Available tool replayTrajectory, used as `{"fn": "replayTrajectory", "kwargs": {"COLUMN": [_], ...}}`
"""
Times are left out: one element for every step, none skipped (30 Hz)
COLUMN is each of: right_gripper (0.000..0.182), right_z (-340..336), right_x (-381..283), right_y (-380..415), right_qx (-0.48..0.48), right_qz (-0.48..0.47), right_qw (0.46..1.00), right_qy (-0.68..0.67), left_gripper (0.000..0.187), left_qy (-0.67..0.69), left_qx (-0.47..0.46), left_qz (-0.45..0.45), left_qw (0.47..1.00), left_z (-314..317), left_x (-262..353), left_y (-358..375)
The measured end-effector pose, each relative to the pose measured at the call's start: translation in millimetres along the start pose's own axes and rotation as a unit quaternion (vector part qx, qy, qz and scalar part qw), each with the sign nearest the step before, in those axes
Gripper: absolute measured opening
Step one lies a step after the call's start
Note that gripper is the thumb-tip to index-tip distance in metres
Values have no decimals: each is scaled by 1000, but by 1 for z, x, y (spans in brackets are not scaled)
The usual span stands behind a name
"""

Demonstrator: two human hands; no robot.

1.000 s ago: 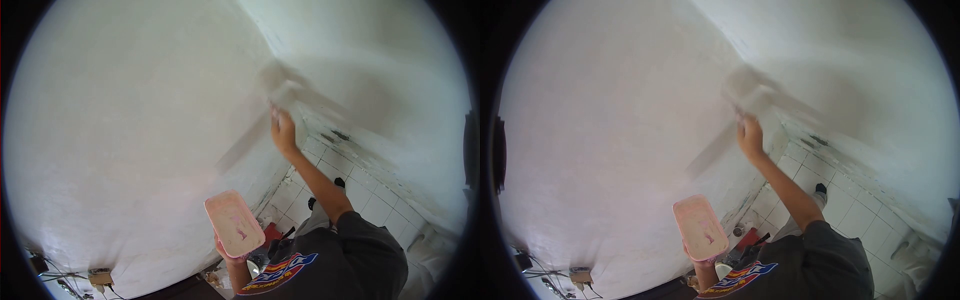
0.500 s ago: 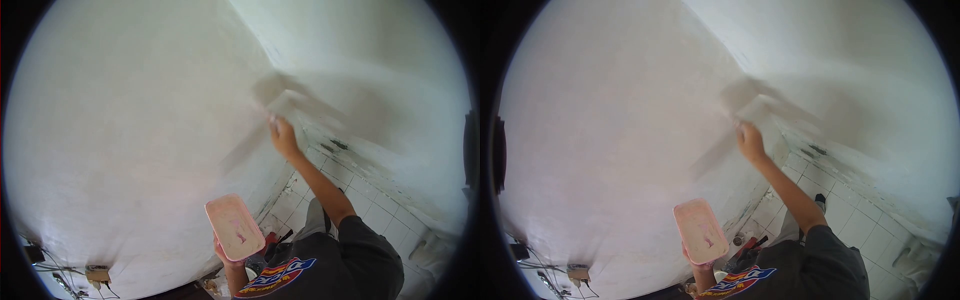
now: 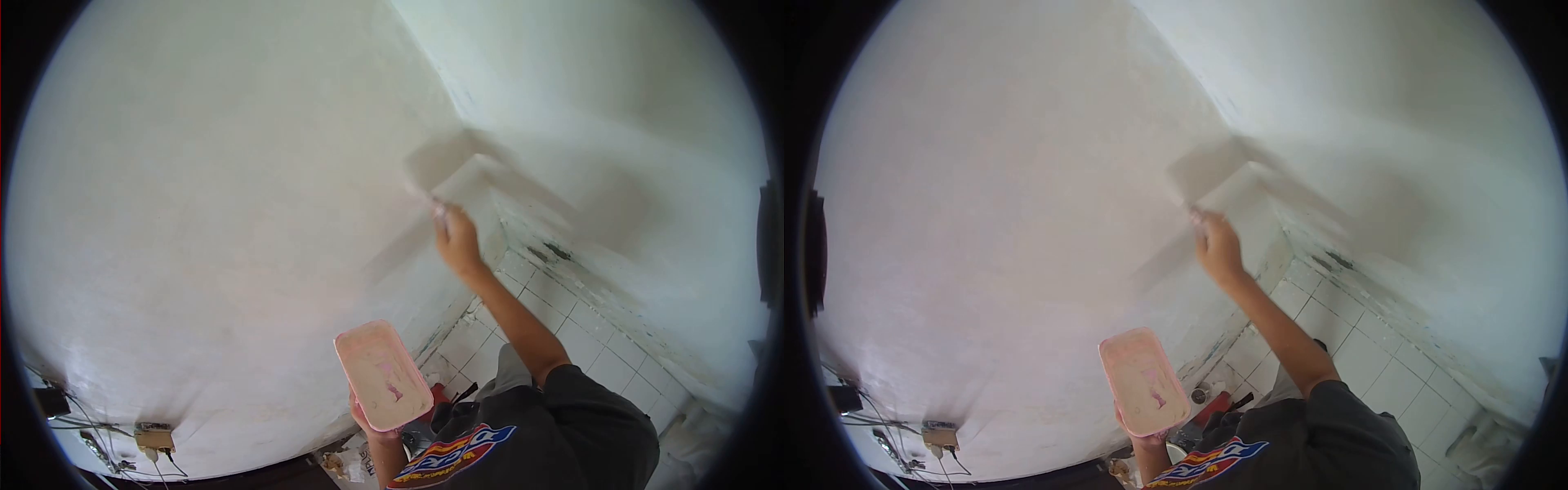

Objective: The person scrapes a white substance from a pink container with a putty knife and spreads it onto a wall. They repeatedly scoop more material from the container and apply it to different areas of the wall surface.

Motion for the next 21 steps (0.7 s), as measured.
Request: {"fn": "replayTrajectory", "kwargs": {"right_gripper": [25,26,25,24,24,25,27,33,32,31,31,31,32,31,31,31,32,32,31,31,31], "right_z": [-8,-14,-17,-20,-12,3,19,27,30,31,22,11,2,-7,-14,-23,-27,-20,-10,-3,3], "right_x": [19,35,41,46,54,57,58,38,21,3,-10,-23,-30,-22,-10,-3,3,12,20,20,11], "right_y": [-15,-32,-54,-72,-74,-70,-64,-50,-36,-18,-10,-5,-2,-9,-21,-44,-70,-86,-98,-102,-98], "right_qx": [-4,-9,40,92,91,68,42,12,-21,-59,-60,-68,-76,-53,-29,-12,5,3,31,58,55], "right_qz": [34,70,63,53,51,-8,-65,-38,-50,-26,-29,-23,-15,-20,-25,4,30,28,-21,-69,-70], "right_qw": [999,997,996,993,993,990,980,987,990,993,993,996,997,998,999,998,995,995,992,985,985], "right_qy": [21,42,49,59,60,123,181,156,132,100,98,49,1,15,29,61,92,94,122,150,150], "left_gripper": [64,60,60,58,57,57,57,57,57,56,55,54,53,52,51,50,49,49,49,49,49], "left_qy": [-7,-14,-14,79,171,175,81,-13,-11,22,55,88,119,149,180,212,244,248,229,210,190], "left_qx": [11,23,25,48,70,73,73,71,71,53,36,18,1,-18,-37,-55,-75,-74,-59,-43,-28], "left_qz": [10,19,19,-45,-111,-112,-67,-19,-15,-23,-33,-43,-55,-68,-80,-92,-103,-103,-94,-85,-75], "left_qw": [1000,999,999,995,976,975,992,997,997,998,997,995,991,986,980,971,961,960,967,973,979], "left_z": [2,5,11,19,24,21,12,9,13,20,27,33,39,44,49,53,56,58,58,59,61], "left_x": [1,3,7,10,9,6,4,4,6,8,10,13,17,22,27,31,33,35,36,36,39], "left_y": [2,5,6,4,2,1,1,2,2,1,4,7,11,11,12,12,10,10,11,13,12]}}
Point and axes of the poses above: each hand's wrist, its own y-axis away from the middle knuckle, its own z-axis out of the palm, x = y × z, the point moved 2 cm from there along -y, towards the middle knuckle, and after that the axes turned 15 degrees about -z, right-handed, at the moved point
